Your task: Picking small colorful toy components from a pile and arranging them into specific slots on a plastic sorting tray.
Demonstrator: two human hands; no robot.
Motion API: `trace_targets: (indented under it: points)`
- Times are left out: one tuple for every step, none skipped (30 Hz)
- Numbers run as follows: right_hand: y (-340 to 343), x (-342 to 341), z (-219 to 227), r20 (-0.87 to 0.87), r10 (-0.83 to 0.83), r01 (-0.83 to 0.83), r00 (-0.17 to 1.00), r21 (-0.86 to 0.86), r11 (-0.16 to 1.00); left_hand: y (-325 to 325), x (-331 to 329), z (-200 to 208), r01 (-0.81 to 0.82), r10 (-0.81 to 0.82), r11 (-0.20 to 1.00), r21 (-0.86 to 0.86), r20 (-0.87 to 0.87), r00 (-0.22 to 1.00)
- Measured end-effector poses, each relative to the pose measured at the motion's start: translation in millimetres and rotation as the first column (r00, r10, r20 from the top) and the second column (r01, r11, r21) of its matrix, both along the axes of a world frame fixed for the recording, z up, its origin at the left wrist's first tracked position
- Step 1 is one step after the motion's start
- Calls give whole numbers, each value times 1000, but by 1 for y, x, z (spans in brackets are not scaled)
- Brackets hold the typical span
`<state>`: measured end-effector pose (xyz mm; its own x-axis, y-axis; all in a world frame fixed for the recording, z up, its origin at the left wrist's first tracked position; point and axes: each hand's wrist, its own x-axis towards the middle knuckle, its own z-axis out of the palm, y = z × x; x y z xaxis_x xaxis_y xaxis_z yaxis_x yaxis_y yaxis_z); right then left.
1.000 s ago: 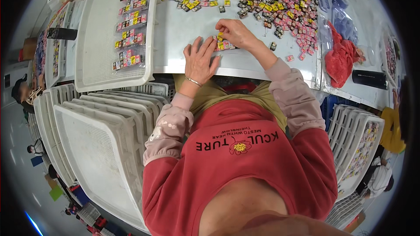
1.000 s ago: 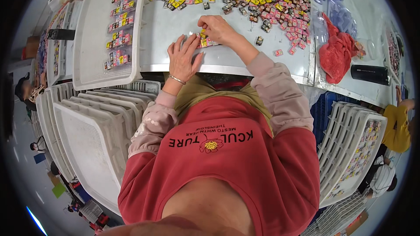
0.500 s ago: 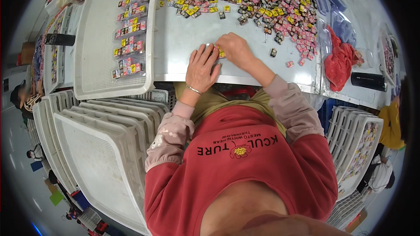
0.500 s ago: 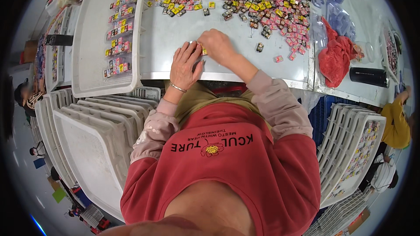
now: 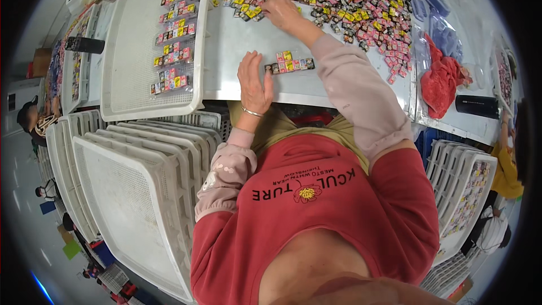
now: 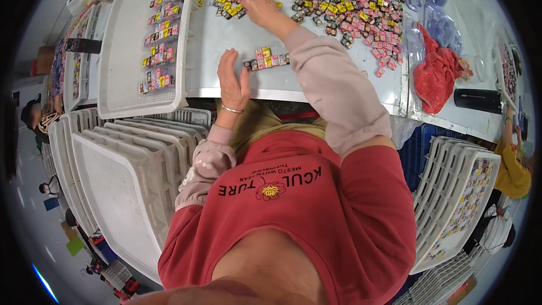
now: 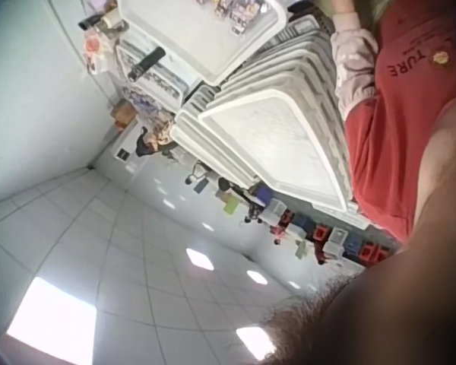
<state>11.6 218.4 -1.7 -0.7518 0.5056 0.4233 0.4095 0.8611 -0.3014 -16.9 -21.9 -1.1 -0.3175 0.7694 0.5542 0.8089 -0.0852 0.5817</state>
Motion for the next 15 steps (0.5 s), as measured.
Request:
trace_targets:
  points:
    - [-3,-3,-2,0,1,-1,1000,-4,1000,-1,-1,-2,-1,1,1000,-4,0,1000]
    - [-5,-5,-3,10,-41,41,999,-30,999,-2,-3,-5,-18,18,1000,14,65,998]
    - [-6,-4,-2,23,-86,87,996,-51,995,0,-3,-6,-34,29,999,35,132,991]
    - [-8,-1,-1,112,-3,11,994,-75,997,0,-3,-6,-27,22,999,38,135,991]
    - [-10,5,-1,114,-11,20,993,-71,997,-2,-2,-6,-17,17,1000,1,84,996]
    - [-11,14,-4,-31,77,-80,997,-139,987,-3,0,-5,-6,7,999,-36,33,999]
    - [-8,22,-6,-181,154,-188,971,-188,964,-2,0,-5,7,-6,999,-31,36,999]
    - [2,34,-4,-234,107,-161,966,-228,960,0,-1,-4,15,-14,999,-40,13,1000]
    - [8,50,0,-232,104,-157,967,-224,962,0,0,-4,14,-14,999,-50,-12,1000]
    - [14,69,7,-127,-19,5,992,-108,994,0,1,-4,18,-18,999,-46,-11,1000]
    - [18,87,12,-37,-161,162,986,26,986,1,2,-3,22,-24,998,-56,-34,999]
    - [17,104,9,-37,-174,175,984,34,984,2,4,-2,30,-33,998,-63,-56,998]
    - [14,119,2,-49,-154,160,987,149,976,3,4,-2,40,-43,998,-55,-54,998]
    - [14,129,-4,-57,-132,142,990,263,954,2,2,-1,63,-71,993,-97,-85,994]
    - [18,133,-4,-57,-140,150,989,270,951,2,1,-1,83,-99,987,-138,-117,988]
